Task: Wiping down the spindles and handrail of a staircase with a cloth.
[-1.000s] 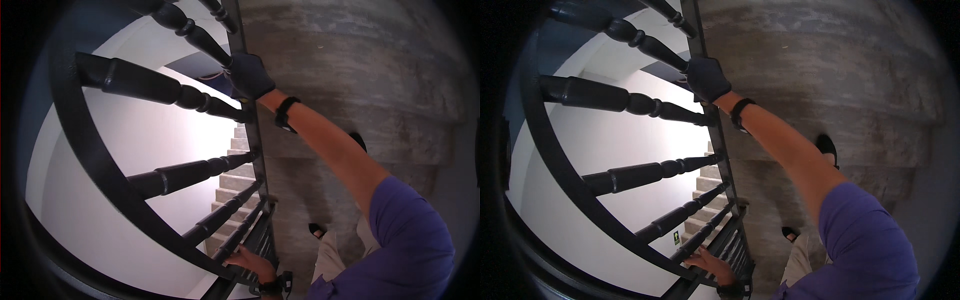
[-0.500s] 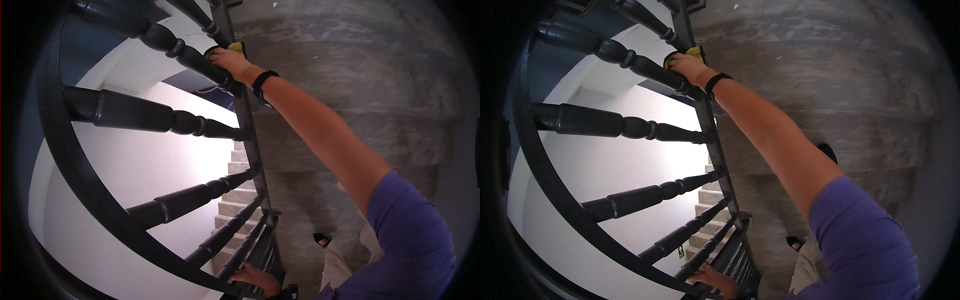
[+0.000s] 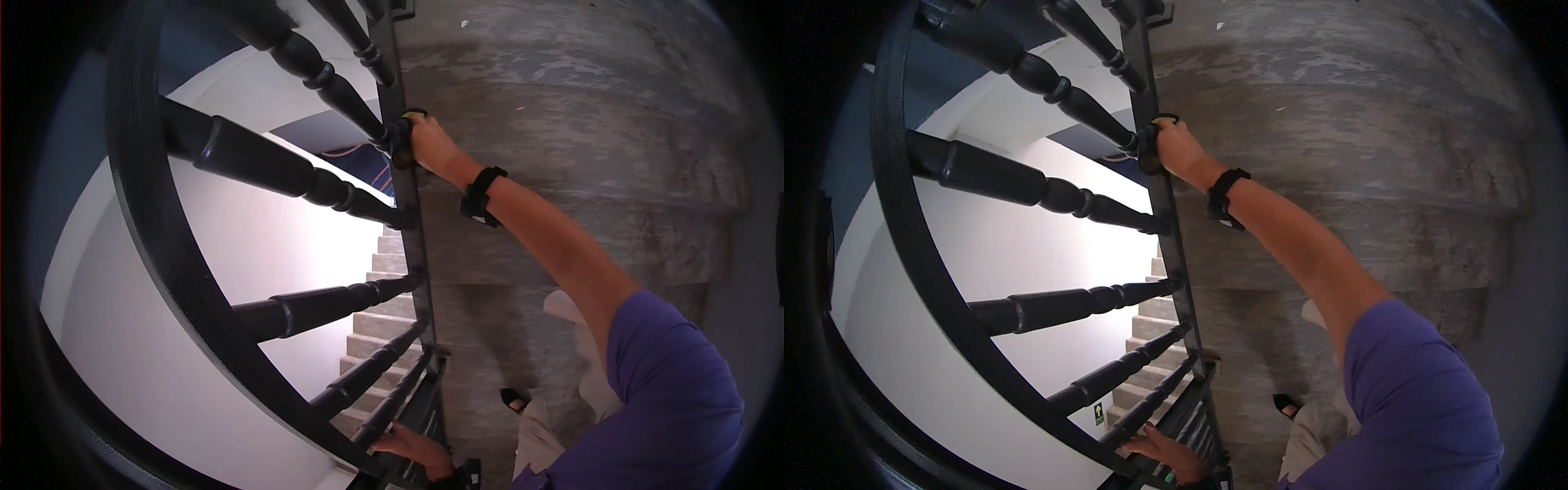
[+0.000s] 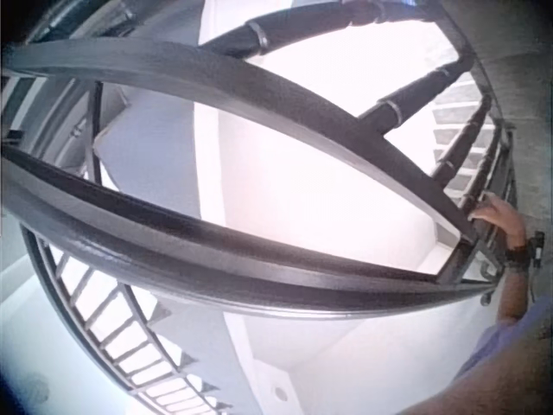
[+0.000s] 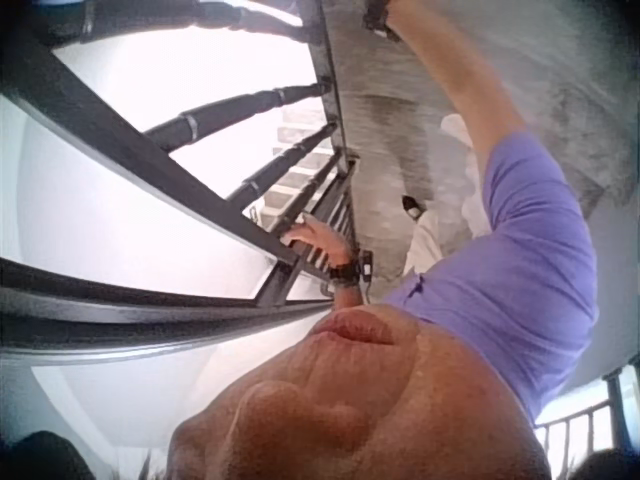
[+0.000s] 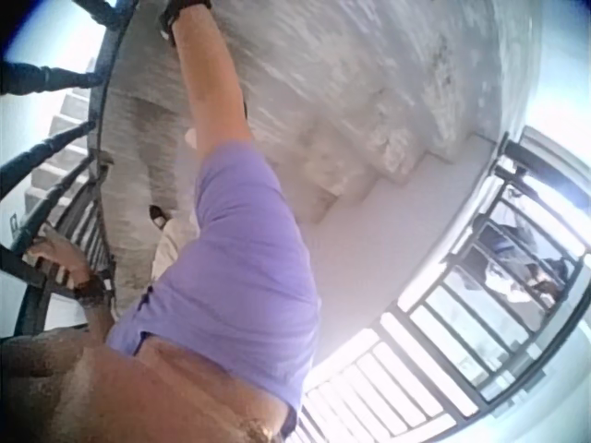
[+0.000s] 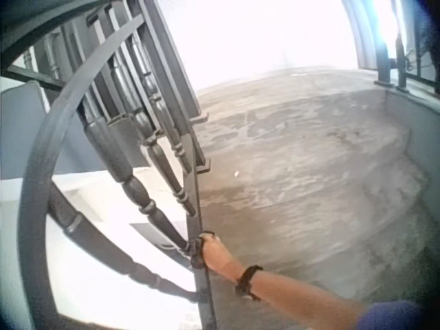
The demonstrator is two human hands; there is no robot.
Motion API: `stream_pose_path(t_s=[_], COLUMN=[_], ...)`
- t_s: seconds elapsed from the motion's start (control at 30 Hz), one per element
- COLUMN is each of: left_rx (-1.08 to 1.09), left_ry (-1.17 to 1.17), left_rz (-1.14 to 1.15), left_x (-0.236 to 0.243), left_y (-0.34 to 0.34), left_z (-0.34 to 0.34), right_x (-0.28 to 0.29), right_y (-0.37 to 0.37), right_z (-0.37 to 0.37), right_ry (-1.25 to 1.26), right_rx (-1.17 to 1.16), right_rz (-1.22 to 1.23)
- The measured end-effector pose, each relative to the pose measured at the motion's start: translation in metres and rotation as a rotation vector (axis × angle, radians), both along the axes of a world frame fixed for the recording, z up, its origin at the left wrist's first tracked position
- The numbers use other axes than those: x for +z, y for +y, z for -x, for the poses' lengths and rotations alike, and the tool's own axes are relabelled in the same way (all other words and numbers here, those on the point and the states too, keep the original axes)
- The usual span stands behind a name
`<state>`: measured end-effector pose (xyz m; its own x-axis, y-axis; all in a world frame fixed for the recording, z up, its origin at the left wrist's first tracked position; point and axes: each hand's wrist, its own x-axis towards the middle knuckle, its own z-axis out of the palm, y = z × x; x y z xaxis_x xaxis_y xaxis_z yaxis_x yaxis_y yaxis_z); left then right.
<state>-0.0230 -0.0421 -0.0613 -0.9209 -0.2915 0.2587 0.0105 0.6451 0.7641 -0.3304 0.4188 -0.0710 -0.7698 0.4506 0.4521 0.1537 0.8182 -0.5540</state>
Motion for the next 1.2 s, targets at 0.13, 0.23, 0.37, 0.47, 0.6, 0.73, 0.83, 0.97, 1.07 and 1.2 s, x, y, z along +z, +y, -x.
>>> stream_pose_path(t_s=[0.13, 0.23, 0.37, 0.47, 0.6, 0.73, 0.83, 0.97, 1.07, 1.2], left_rx=[0.032, -0.080, -0.083, -0.040, -0.012, 0.000, 0.001, -0.034, -0.002, 0.000], left_ry=[0.065, -0.046, -0.022, -0.023, 0.013, -0.016, 0.020, 0.011, -0.028, 0.008], left_rz=[-0.034, -0.025, -0.119, -0.098, -0.021, -0.039, -0.031, -0.089, -0.026, 0.006], left_x=[0.010, 0.007, 0.025, 0.031, 0.018, 0.011, 0.014, 0.032, 0.027, 0.023], left_y=[0.012, 0.013, 0.030, 0.033, 0.015, 0.010, 0.022, 0.034, 0.033, 0.024], left_z=[-0.004, 0.005, 0.004, 0.002, 0.000, 0.003, 0.004, 0.007, 0.008, 0.005], right_x=[-0.007, -0.055, 0.046, 0.058, 0.051, 0.026, 0.002, -0.010, -0.030, -0.012], right_y=[0.011, 0.051, 0.056, 0.023, 0.020, 0.037, 0.002, -0.049, -0.073, -0.080], right_z=[0.006, 0.016, 0.041, 0.058, 0.050, 0.025, 0.011, -0.020, -0.036, -0.021], right_ry=[-0.607, 0.176, 0.457, 0.153, 0.143, -0.106, 0.050, -0.015, -0.266, -0.017], right_rx=[0.167, 0.018, 0.086, -0.255, -0.162, -0.072, -0.169, -0.071, 0.065, 0.089], right_rz=[0.405, 0.081, -0.099, 0.395, 0.229, 0.425, 0.522, 0.431, 0.100, 0.126])
